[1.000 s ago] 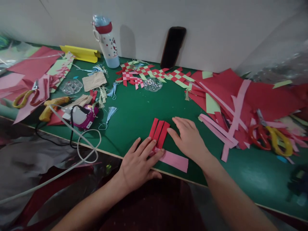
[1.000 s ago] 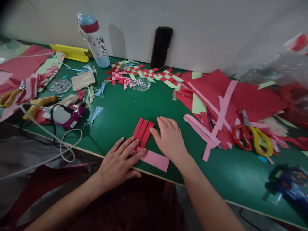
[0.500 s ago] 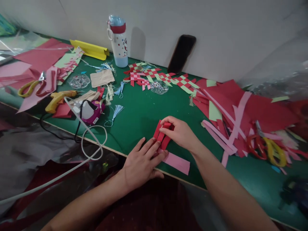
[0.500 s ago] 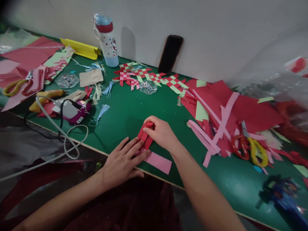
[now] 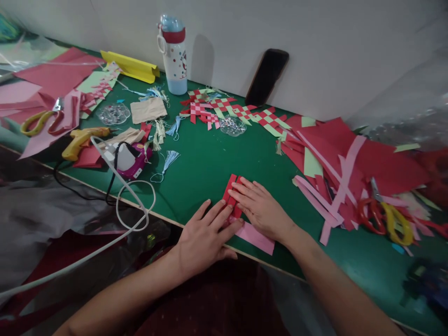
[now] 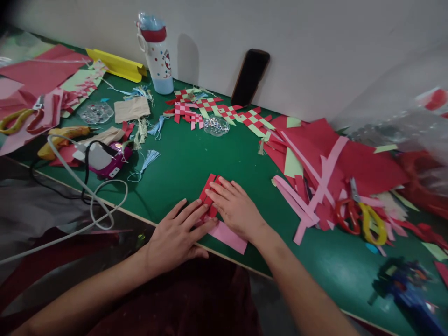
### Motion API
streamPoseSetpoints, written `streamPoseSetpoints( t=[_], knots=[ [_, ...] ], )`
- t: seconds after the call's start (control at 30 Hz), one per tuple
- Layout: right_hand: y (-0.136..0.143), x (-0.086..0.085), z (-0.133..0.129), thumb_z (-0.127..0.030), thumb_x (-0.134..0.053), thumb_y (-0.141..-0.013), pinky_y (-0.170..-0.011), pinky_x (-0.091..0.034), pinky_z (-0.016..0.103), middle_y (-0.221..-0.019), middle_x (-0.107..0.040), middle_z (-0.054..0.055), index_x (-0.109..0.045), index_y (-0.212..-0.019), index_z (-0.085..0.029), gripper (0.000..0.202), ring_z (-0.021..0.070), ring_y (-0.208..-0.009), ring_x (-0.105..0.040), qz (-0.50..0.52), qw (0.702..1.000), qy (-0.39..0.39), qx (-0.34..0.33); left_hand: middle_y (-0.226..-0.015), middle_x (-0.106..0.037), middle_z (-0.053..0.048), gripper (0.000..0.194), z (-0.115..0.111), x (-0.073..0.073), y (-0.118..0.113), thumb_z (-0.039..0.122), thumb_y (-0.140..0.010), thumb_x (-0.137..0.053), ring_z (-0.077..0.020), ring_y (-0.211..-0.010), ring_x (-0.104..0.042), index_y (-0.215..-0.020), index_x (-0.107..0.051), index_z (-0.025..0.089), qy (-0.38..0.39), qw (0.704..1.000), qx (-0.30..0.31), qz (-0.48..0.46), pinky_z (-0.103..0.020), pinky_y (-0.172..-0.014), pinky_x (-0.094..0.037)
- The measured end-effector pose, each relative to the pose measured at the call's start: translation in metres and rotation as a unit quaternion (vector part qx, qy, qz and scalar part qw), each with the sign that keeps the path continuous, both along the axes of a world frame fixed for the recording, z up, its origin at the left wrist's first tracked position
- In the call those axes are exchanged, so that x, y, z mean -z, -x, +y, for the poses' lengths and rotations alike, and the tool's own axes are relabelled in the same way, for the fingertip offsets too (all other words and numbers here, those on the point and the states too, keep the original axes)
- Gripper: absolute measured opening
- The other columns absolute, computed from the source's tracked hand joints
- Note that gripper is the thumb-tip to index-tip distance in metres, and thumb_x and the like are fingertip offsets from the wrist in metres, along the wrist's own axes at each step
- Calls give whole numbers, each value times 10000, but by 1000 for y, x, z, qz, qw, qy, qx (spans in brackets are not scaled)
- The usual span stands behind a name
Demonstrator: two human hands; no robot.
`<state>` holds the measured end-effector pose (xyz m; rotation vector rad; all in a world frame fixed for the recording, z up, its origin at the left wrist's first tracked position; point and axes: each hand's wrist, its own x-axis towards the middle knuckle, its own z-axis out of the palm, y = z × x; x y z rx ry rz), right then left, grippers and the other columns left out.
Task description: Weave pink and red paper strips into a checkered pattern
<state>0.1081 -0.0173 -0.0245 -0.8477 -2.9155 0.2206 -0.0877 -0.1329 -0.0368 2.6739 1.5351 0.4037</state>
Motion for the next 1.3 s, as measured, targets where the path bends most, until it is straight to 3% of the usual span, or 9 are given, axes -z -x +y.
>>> streamPoseSetpoints(
  t=[0.27,0.5,0.57,0.67,0.87,1.1,1.3],
  knots=[
    [-1,6,4,-244,-357,-984,-1122,-323,539,-1470,-489,49,-520,-1380,-237,428,251,-1418,-337,5,1000,-10,4,-1510,-402,-109,740,-1,-6,3,707,-815,-522,-304,-1411,-339,-1432,-412,315,-6,1000,13,-12,-521,-1145,-285],
    [-4,1,3,-261,-378,-996,-1120,-356,513,-1448,-517,38,-551,-1351,-249,395,235,-1440,-292,97,995,1,31,-1393,-523,-89,454,-13,-18,23,481,-926,-546,-249,-1394,-374,-1306,-547,233,15,999,28,-33,-461,-1179,-285],
    [-8,-7,-6,-241,-403,-985,-1118,-370,498,-1417,-551,45,-590,-1312,-244,376,235,-1434,-307,141,989,-15,37,-1406,-508,-83,447,-15,-17,26,464,-929,-551,-246,-1400,-366,-1324,-533,257,30,998,42,-21,-473,-1175,-291],
    [-18,-15,-34,-164,-438,-949,-1104,-398,492,-1322,-632,56,-654,-1228,-242,361,239,-1343,-459,149,988,-35,-3,-1447,-459,-99,466,-14,-15,27,499,-929,-532,-251,-1413,-347,-1344,-516,288,40,998,57,-8,-493,-1160,-307],
    [-35,-3,-84,-132,-451,-930,-1054,-460,502,-1319,-627,100,-624,-1249,-146,364,271,-1293,-516,86,994,-63,-14,-1471,-430,-122,582,-10,-11,25,597,-896,-506,-263,-1412,-349,-1398,-461,304,34,997,63,10,-508,-1147,-318],
    [-41,7,-86,-140,-462,-933,-1069,-451,494,-1340,-610,89,-605,-1274,-139,370,262,-1328,-475,92,994,-57,-8,-1436,-476,-116,553,-12,-12,24,568,-915,-500,-259,-1403,-364,-1371,-493,255,26,998,56,12,-491,-1160,-310],
    [-42,7,-86,-138,-469,-929,-1079,-437,501,-1331,-618,94,-597,-1290,-142,383,261,-1320,-484,114,993,-34,-6,-1473,-414,-142,543,-17,-10,27,520,-901,-567,-301,-1420,-329,-1373,-493,262,22,999,43,1,-517,-1135,-345]
  ],
)
